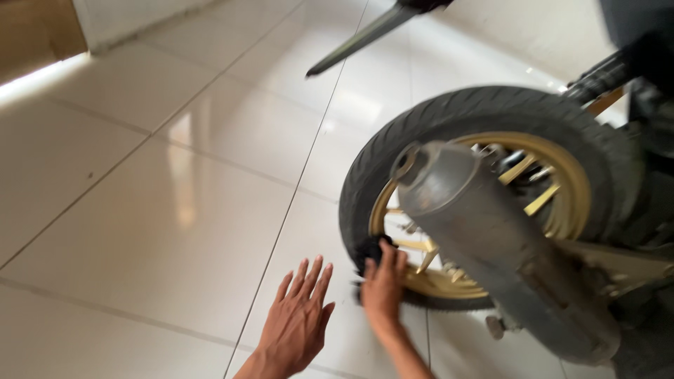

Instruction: The person wipes the rear body panels, seat, and rear wheel of a motorcycle using a dark cloth. They move around the rear of the bike to clean different surfaces, including the tire and exhaust area.

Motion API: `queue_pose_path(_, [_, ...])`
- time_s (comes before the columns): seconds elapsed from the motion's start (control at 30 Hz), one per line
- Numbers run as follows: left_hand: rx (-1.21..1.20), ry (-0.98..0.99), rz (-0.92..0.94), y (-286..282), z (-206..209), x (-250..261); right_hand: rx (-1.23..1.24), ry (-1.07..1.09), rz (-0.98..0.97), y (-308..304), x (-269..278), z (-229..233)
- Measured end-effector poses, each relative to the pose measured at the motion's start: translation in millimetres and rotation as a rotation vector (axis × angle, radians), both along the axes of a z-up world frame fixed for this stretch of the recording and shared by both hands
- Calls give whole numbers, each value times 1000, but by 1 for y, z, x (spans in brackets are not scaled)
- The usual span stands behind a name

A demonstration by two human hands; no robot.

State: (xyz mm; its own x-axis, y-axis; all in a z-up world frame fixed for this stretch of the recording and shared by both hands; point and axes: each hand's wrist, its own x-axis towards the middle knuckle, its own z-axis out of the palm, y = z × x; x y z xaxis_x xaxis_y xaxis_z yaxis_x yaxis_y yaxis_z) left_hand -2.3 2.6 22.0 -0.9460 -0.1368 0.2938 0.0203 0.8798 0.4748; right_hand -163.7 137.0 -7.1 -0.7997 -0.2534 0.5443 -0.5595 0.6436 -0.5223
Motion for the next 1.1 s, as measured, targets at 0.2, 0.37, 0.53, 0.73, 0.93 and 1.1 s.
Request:
queue_pose_path(0.2, [99, 371, 130, -1, 53, -7, -139, 40, 214, -27, 36, 82])
queue_pose_path(0.37, [257, 606, 271, 0, 125, -3, 89, 128, 502, 22, 77, 116])
queue_pose_path(0.53, [224, 755, 246, 11, 205, -3, 253, 610, 607, 96, 81, 179])
queue_pose_path(0.73, [177, 842, 114, 42, 270, -37, 503, 696, 461, 183, 44, 322])
queue_pose_path(0.93, [45, 793, 77, 75, 309, -113, 318, 326, 239, 176, -37, 372])
queue_pose_path(1.1, [-174, 573, 142, 79, 309, -143, 379, 160, 534, 127, -107, 336])
